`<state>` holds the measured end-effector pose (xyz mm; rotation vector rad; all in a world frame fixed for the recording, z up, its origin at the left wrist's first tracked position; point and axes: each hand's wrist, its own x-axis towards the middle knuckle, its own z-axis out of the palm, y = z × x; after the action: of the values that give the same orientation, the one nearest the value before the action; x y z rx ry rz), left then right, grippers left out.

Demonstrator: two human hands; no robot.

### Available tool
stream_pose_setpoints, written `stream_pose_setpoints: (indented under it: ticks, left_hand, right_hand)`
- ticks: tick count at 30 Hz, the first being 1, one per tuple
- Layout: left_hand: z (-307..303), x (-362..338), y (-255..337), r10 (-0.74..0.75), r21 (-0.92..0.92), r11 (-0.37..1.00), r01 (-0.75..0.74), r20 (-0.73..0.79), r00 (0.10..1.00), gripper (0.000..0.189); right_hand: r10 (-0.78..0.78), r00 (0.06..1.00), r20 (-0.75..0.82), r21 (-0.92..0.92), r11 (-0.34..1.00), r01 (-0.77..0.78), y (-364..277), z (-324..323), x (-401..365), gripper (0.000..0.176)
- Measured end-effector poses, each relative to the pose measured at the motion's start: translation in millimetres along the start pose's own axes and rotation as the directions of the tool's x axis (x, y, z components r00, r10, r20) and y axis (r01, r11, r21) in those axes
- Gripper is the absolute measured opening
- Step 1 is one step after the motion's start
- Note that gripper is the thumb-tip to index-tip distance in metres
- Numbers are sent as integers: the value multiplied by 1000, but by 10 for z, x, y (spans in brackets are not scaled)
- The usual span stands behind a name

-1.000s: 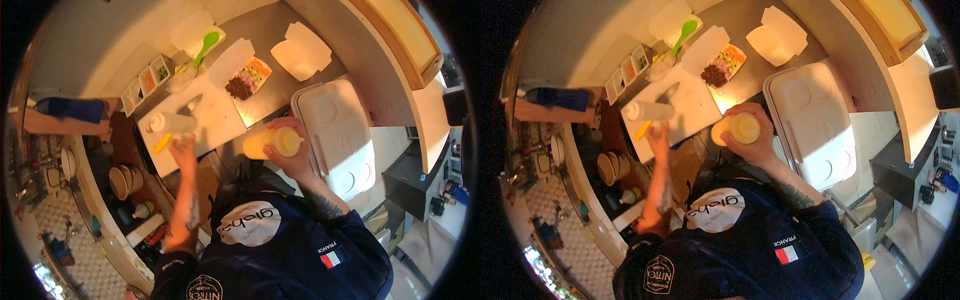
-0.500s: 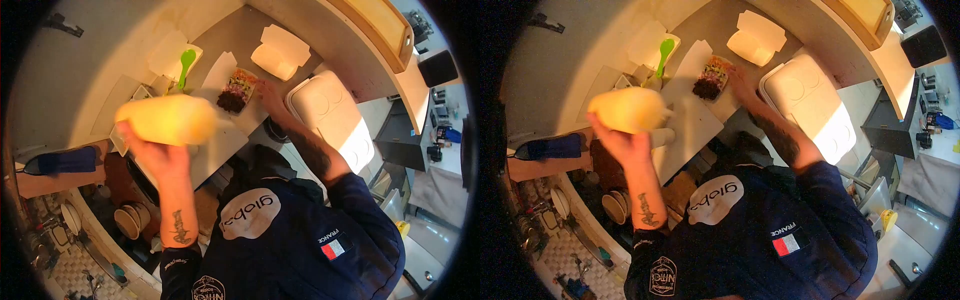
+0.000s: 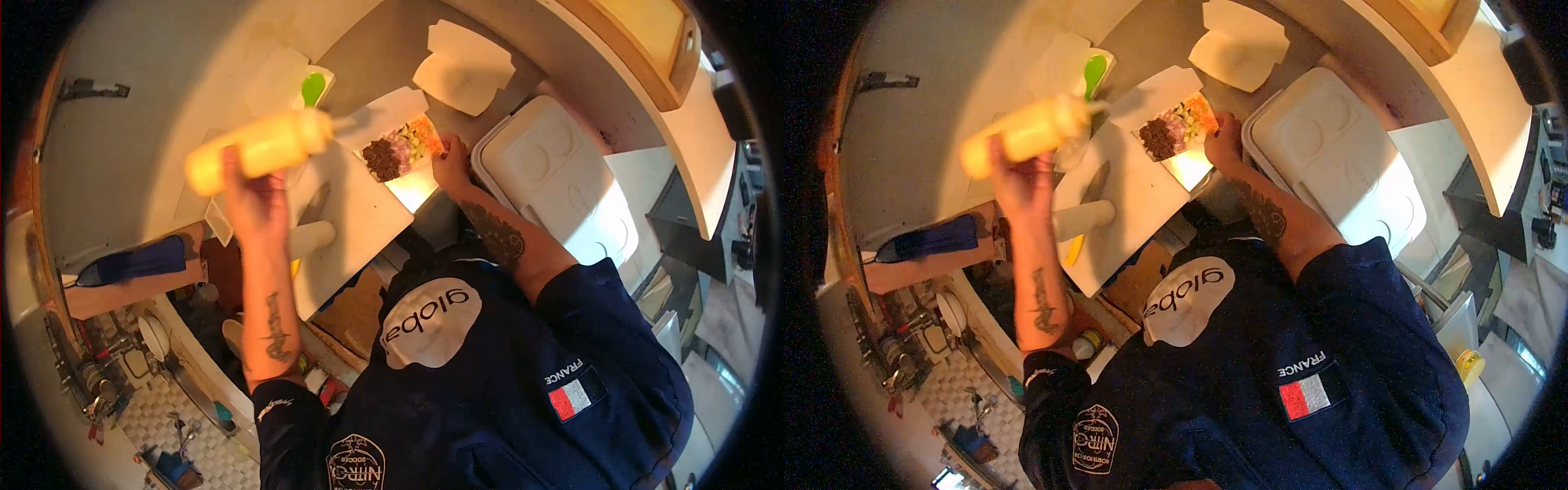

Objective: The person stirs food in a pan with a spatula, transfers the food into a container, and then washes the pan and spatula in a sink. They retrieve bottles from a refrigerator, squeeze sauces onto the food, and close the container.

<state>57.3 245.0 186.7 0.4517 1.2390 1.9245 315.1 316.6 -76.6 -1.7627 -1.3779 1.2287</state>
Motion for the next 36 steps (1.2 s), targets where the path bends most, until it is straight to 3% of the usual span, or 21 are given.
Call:
stream_pose_setpoints:
  ticks: [1,2,4,5,8,9,11,14,17,20,23,29,33,36]
  left_hand:
    - [141,-82,-163,-9,7,1000,10,-44,999,46]
    - [277,-177,-340,-21,15,1000,22,-86,996,41]
    - [429,-286,-634,174,65,984,-165,-161,971,41]
    - [470,-274,-766,272,92,962,-258,-191,943,41]
    - [343,-226,-1562,192,328,934,-140,-129,973,44]
    - [345,-261,-1681,157,324,940,-104,-142,977,45]
    - [400,-211,-1872,89,306,951,-41,-147,985,47]
    - [548,-242,-1809,50,279,960,-11,-132,990,48]
    - [459,-184,-1748,66,367,930,-29,-88,994,47]
    - [317,-105,-1632,26,273,962,-19,-24,999,44]
    - [233,-104,-1611,-57,376,927,14,103,993,43]
    - [481,-163,-1690,-132,509,861,12,200,971,44]
    - [653,-133,-1848,-3,460,878,-134,284,959,44]
    - [716,-15,-1939,45,460,872,-166,262,964,45]
  right_hand:
    - [-115,989,-94,-11,993,114,174,69,54,36]
    - [-111,989,-102,36,993,115,323,121,95,36]
    - [-102,987,-122,134,984,118,344,170,160,37]
    - [15,996,-88,184,983,1,254,164,99,38]
    - [-5,998,-68,389,921,31,473,258,113,37]
    - [61,998,-23,374,926,-48,473,223,83,38]
    - [42,999,-26,349,936,-30,399,192,79,38]
    - [31,999,-34,311,950,-18,469,206,18,36]
    - [-27,993,-111,280,958,57,455,255,54,33]
    - [-17,990,-142,320,945,62,370,255,2,30]
    - [27,992,-120,346,938,16,193,148,-53,30]
    - [24,991,-132,376,926,27,308,215,-85,30]
    - [49,997,-52,475,880,-19,268,110,-113,29]
    - [-23,993,-112,421,904,68,486,254,-57,29]
